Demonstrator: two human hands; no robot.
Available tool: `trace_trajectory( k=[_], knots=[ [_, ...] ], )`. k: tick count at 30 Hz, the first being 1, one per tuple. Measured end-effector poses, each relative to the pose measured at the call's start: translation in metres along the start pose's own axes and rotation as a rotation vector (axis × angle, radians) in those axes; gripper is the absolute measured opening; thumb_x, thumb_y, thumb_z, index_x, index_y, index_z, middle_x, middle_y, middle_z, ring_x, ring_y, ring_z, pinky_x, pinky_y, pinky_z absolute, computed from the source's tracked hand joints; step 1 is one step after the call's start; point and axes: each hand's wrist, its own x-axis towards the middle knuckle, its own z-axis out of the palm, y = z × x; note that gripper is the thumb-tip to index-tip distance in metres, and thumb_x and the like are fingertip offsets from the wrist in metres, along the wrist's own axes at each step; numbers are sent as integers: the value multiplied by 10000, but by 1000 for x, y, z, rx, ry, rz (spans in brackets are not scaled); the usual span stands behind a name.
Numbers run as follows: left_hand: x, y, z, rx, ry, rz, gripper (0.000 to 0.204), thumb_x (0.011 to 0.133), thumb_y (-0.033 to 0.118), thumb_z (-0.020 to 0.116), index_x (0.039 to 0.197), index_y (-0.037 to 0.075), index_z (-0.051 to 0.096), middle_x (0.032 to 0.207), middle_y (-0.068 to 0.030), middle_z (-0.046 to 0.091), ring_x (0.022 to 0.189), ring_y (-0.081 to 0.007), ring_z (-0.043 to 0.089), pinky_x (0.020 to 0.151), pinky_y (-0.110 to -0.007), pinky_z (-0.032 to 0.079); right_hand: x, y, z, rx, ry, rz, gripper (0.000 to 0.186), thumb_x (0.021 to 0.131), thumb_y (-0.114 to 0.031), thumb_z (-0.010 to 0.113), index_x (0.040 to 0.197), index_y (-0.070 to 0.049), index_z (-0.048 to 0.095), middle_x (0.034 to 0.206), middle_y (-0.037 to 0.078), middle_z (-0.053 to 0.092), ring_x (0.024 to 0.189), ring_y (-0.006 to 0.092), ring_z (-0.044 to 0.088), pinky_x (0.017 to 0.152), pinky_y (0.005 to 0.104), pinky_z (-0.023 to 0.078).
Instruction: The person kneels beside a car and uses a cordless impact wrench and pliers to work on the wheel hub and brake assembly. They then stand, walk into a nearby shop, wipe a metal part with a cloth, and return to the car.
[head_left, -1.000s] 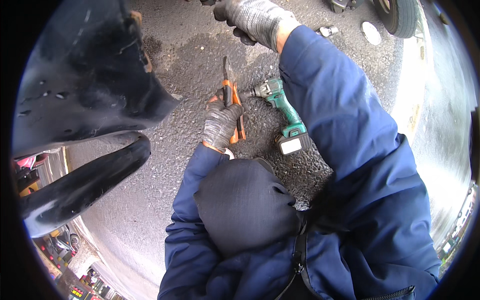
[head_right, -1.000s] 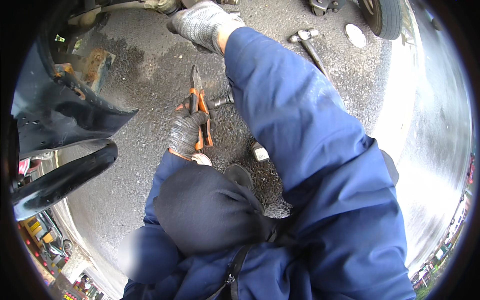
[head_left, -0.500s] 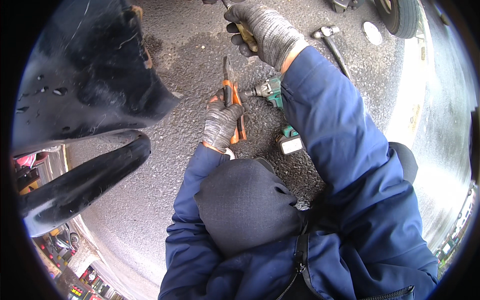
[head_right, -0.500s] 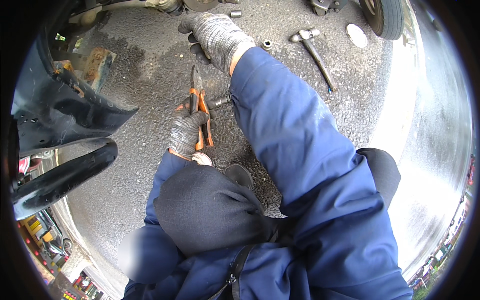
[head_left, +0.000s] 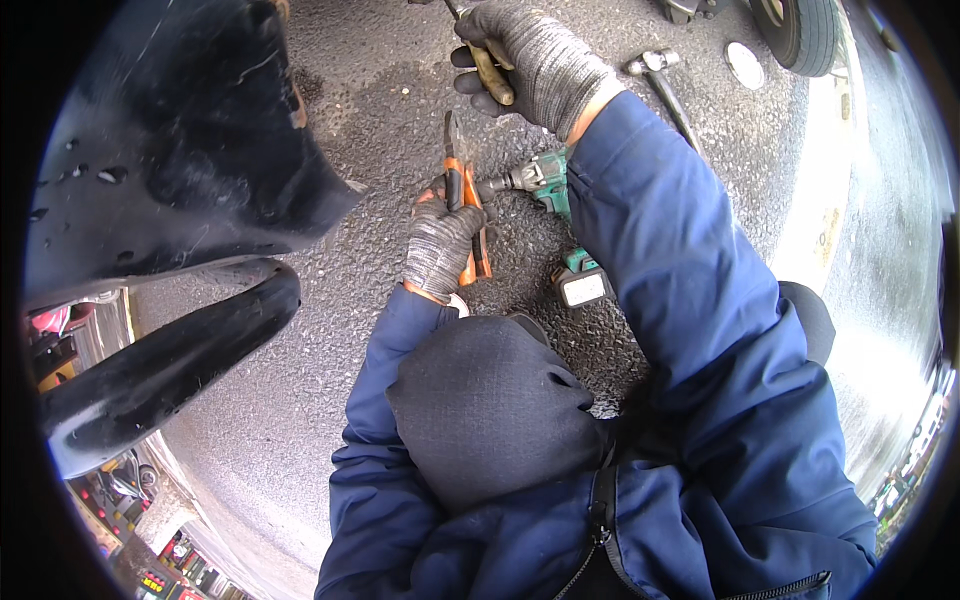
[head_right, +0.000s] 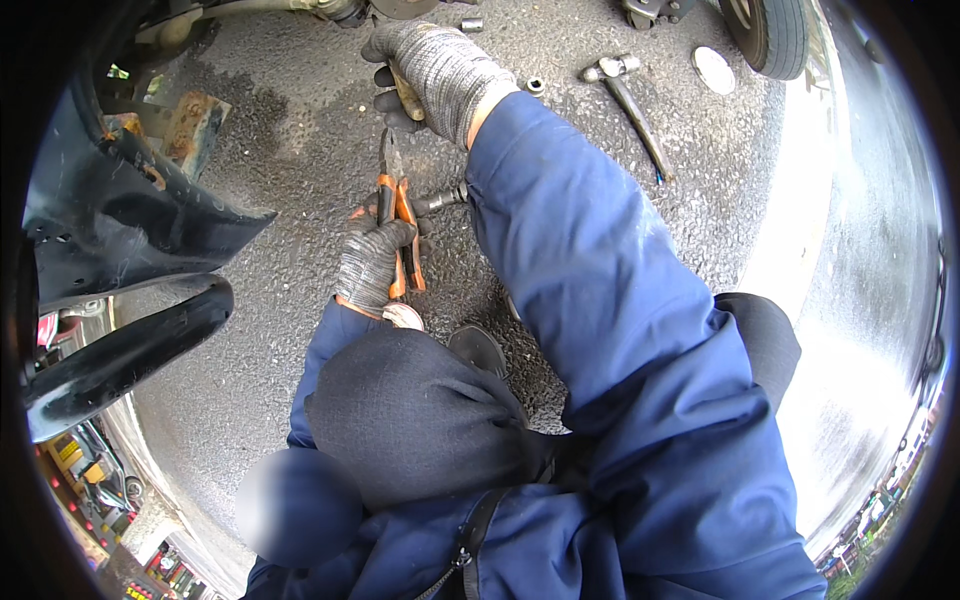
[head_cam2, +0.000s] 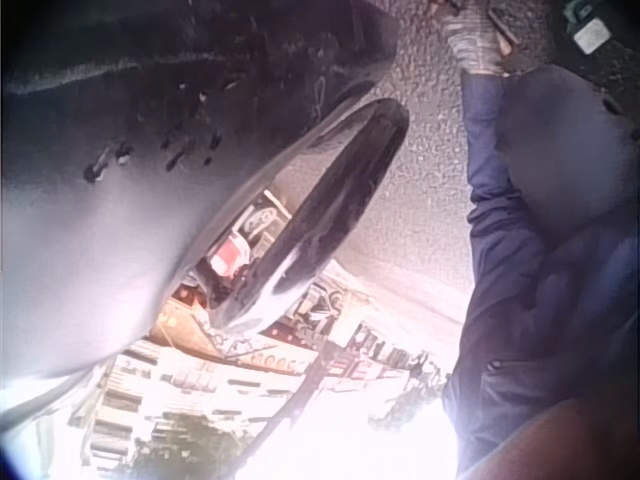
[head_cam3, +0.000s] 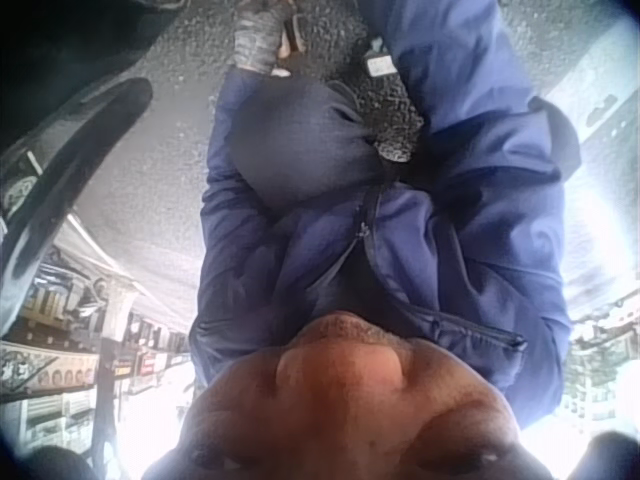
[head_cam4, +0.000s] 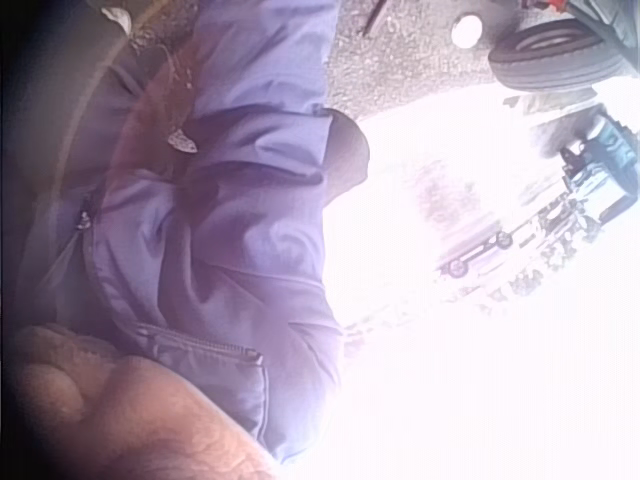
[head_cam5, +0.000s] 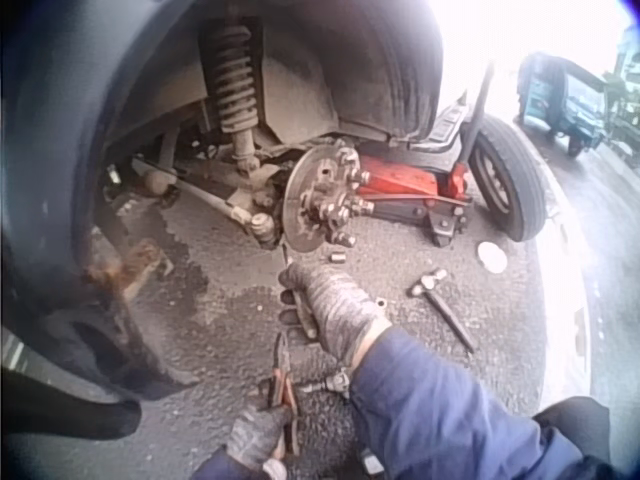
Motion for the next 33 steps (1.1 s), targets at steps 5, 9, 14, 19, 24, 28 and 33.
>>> trace_trajectory(
  k=[5, 9, 14, 19, 24, 28, 33],
  knots=[
    [0, 3, 0, 33, -6, -15, 408, 743, -72, 512, 1150, -58, 512, 933, -135, 645, 728, -191, 638, 605, -305, 560, 1, -7, 5, 276, -127, 20, 399, 866, -264, 585, 1116, 8, 433, 836, 152, 518, 591, 203, 554, 454, 315, 478],
    [0, 1, 1, -26, 1, -9, 319, 775, -88, 523, 1083, -14, 558, 859, -75, 638, 704, -147, 624, 590, -286, 555, 1, -10, 20, 725, 6, 274, 280, 839, -246, 539, 989, -11, 558, 782, 195, 592, 702, 288, 614, 591, 394, 492],
    [9, -14, -9, 191, 44, 91, 259, 757, -21, 559, 1014, 3, 578, 809, -72, 617, 680, -159, 587, 605, -300, 509, 10, 5, 52, 1238, -94, 137, 184, 859, -216, 485, 878, -64, 382, 807, 124, 457, 654, 227, 499, 532, 369, 468],
    [25, -45, -25, 318, 111, 236, 260, 754, 42, 601, 1010, 4, 587, 790, -88, 610, 670, -193, 578, 624, -320, 484, 15, 22, 56, 1564, -234, -69, 209, 837, -244, 512, 798, -59, 425, 820, 136, 480, 658, 257, 494, 599, 415, 490],
    [34, -69, -38, -226, 178, -42, 344, 792, 63, 614, 1127, 21, 546, 840, -105, 625, 731, -234, 618, 668, -331, 505, 14, 25, 64, 1703, -331, -56, 213, 830, -250, 523, 818, -55, 436, 844, 156, 497, 683, 280, 517, 637, 439, 501],
    [40, -58, -30, 289, -99, 542, 389, 806, -11, 583, 1185, 36, 510, 858, -82, 616, 713, -186, 612, 646, -295, 518, 9, 21, 63, 1618, -313, 10, 219, 825, -254, 531, 835, -52, 445, 863, 173, 510, 702, 299, 536, 668, 457, 509],
    [11, -23, -7, 78, 13, -22, 423, 772, -88, 506, 1183, 8, 501, 914, -91, 628, 722, -156, 608, 625, -274, 529, -10, 20, 22, 814, -181, 92, 425, 825, -284, 551, 1096, 37, 487, 917, 238, 560, 775, 349, 605, 741, 509, 520]
  ],
)
